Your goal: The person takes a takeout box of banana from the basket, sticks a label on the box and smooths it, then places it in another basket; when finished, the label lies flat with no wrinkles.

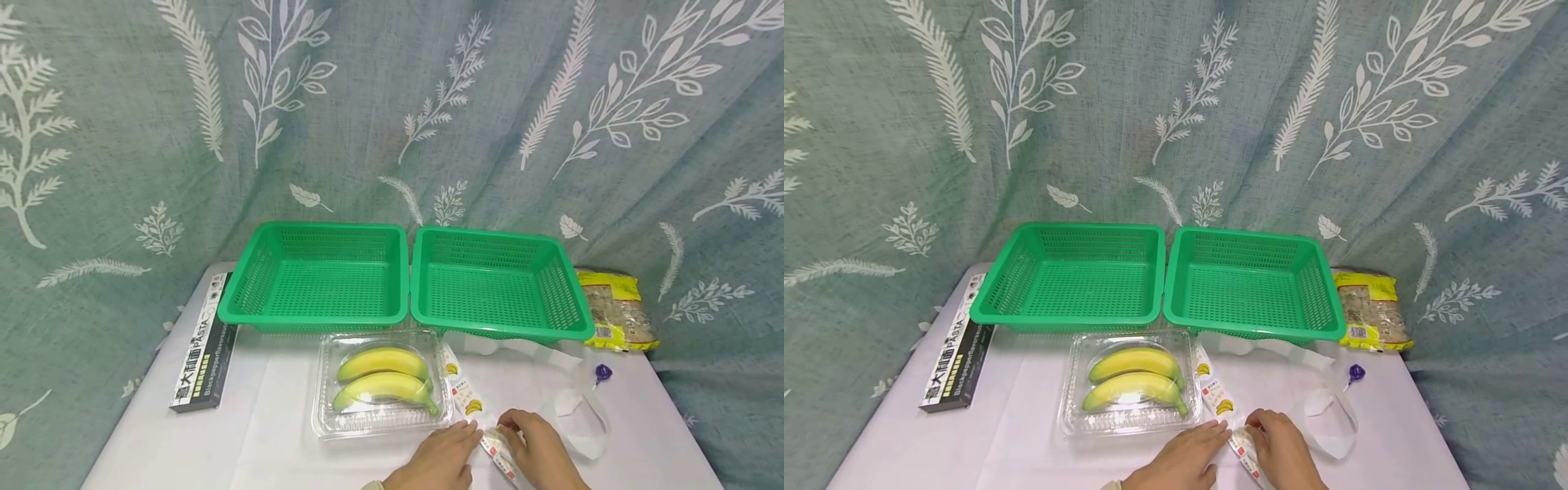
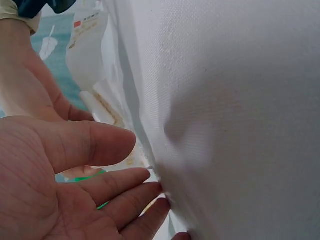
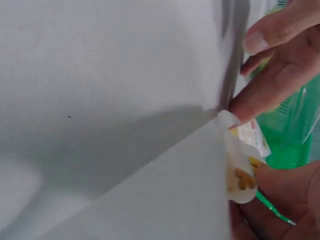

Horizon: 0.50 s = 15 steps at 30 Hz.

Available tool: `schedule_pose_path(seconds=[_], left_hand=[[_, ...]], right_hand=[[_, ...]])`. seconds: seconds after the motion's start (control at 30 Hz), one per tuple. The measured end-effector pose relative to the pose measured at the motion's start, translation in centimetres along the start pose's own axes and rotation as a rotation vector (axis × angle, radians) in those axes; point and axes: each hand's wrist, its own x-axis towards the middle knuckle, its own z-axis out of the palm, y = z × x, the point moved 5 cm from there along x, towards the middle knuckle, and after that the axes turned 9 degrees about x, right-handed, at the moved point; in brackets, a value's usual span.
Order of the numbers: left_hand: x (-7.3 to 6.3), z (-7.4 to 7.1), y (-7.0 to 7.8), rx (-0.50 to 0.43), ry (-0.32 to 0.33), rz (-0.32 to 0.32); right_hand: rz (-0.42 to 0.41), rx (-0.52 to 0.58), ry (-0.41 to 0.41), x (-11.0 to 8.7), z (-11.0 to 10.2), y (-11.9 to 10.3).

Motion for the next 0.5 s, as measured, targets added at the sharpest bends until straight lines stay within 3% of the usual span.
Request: schedule_pose_path(seconds=[0.27, 0.5], left_hand=[[0.2, 0.0, -0.1, -0.031, -0.028, -0.017], [0.0, 0.0, -0.3, -0.003, -0.025, 0.004]], right_hand=[[-0.026, 0.09, -0.127, -0.1, -0.6, 0.0], [-0.026, 0.201, -0.128, -0.5, -1.7, -0.7]])
